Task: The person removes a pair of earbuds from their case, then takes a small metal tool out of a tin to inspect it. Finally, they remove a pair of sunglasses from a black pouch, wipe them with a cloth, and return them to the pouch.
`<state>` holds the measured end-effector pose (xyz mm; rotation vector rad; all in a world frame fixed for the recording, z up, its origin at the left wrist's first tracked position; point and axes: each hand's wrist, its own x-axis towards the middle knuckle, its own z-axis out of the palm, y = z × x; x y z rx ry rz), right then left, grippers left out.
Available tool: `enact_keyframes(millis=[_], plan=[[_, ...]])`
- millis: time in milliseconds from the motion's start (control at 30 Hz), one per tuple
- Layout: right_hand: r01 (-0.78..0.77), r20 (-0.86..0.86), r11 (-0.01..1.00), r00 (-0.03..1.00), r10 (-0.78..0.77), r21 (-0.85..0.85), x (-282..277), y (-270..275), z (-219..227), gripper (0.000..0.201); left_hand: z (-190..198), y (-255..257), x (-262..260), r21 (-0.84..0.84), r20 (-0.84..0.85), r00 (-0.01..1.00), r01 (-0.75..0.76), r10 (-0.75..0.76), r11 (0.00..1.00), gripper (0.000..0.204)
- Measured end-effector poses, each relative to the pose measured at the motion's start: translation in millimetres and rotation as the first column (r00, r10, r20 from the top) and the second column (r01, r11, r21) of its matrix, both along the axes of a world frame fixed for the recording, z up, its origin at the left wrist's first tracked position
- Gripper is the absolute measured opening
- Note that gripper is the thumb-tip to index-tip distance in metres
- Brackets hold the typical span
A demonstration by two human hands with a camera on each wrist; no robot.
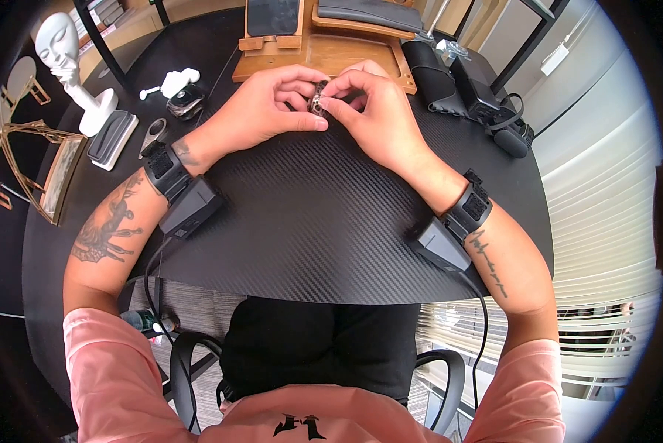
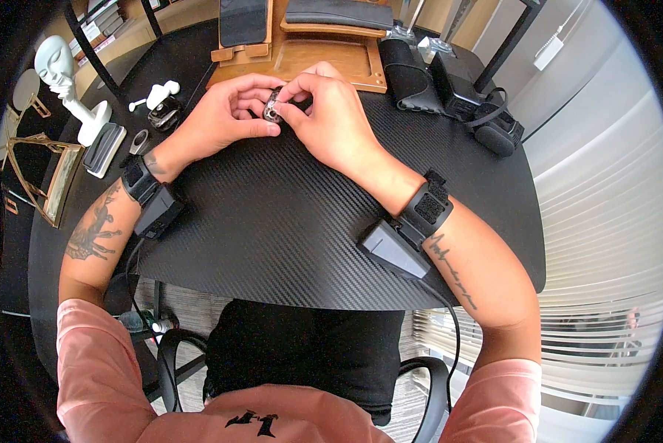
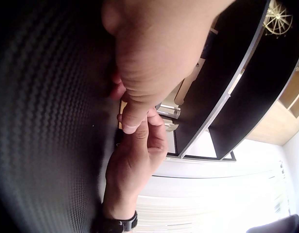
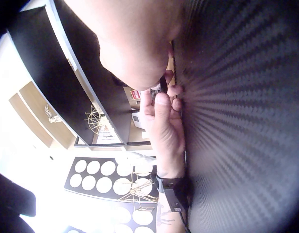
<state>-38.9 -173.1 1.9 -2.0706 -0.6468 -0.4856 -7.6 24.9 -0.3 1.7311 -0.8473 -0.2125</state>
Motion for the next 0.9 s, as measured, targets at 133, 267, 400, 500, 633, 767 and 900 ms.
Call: enact_keyframes(millis=[133, 267, 400, 500, 633, 767, 900], plan=[[-0.008, 0.011, 1.0, 1.0, 0.008, 0.012, 0.9, -0.2, -1.0, 0.015, -0.6, -0.1, -0.2, -0.003, 0.004, 1.0, -0.004, 0.004, 1.0, 0.053], [-0.007, 0.02, 1.0, 1.0, 0.006, 0.015, 0.7, 0.2, -1.3, 0.015, -0.7, -0.4, 0.3, -0.018, -0.001, 1.0, 0.002, -0.002, 1.0, 0.052], [-0.011, -0.011, 1.0, 1.0, 0.012, 0.026, 0.4, 0.1, -3.1, 0.012, 1.7, -1.2, -0.8, 0.014, -0.028, 0.999, 0.028, -0.028, 1.0, 0.052], [-0.017, 0.006, 0.999, 1.0, 0.017, 0.041, 0.5, 0.5, -0.2, 0.01, 7.5, -1.1, -5.4, 0.069, -0.013, 0.999, -0.035, 0.036, 0.997, 0.053], [0.0, -0.024, 0.999, 1.0, 0.001, 0.043, -2.3, 1.9, 3.7, 0.012, 7.4, -0.3, -4.8, 0.061, -0.027, 0.999, -0.027, 0.029, 0.998, 0.054], [0.0, -0.021, 0.999, 1.0, 0.0, 0.042, -1.8, 1.9, 0.7, 0.013, 3.5, -0.2, -1.6, 0.043, -0.036, 0.999, -0.006, 0.008, 0.999, 0.053], [0.005, -0.03, 0.999, 1.0, -0.003, 0.043, -1.9, 2.1, 1.8, 0.013, 4.1, -0.3, -2.8, 0.025, -0.056, 0.998, -0.002, 0.003, 1.0, 0.053]])
